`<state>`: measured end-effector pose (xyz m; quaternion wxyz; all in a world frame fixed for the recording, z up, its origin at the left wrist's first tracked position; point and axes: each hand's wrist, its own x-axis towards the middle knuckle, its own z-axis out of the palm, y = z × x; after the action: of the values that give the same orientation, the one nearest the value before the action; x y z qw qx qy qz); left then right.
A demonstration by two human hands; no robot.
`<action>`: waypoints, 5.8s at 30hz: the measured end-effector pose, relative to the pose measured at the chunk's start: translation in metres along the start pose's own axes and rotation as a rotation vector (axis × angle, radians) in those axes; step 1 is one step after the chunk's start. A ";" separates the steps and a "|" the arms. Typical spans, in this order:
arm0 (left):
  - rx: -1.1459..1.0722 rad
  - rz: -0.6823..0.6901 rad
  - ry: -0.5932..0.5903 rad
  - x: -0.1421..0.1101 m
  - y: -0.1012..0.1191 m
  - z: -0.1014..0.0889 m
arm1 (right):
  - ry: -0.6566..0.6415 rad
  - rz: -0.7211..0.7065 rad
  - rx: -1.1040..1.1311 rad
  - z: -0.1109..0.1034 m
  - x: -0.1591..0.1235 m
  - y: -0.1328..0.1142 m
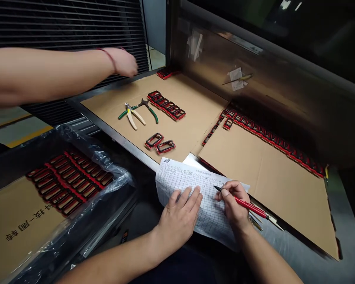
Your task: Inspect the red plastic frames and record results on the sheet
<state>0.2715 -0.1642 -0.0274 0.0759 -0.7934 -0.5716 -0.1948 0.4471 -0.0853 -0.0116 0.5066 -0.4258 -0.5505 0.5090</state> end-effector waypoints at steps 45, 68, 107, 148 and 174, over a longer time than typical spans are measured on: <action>-0.137 -0.093 -0.057 0.006 0.002 0.000 | 0.018 0.019 -0.677 0.005 0.003 -0.021; -0.148 -0.084 -0.059 0.006 0.002 0.001 | 0.019 -0.062 -0.712 0.008 0.003 -0.024; -0.188 -0.114 -0.066 0.007 0.001 -0.001 | 0.008 -0.147 -0.848 0.019 0.008 -0.025; -0.182 -0.113 -0.066 0.011 0.000 -0.004 | -0.034 -0.189 -0.878 0.018 0.007 -0.026; -0.185 -0.114 -0.070 0.011 0.000 -0.004 | -0.032 -0.215 -0.869 0.019 0.009 -0.028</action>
<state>0.2732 -0.1558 -0.0195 -0.0288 -0.7694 -0.5979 -0.2228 0.4280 -0.0826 0.0174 0.3220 -0.5315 -0.7622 0.1816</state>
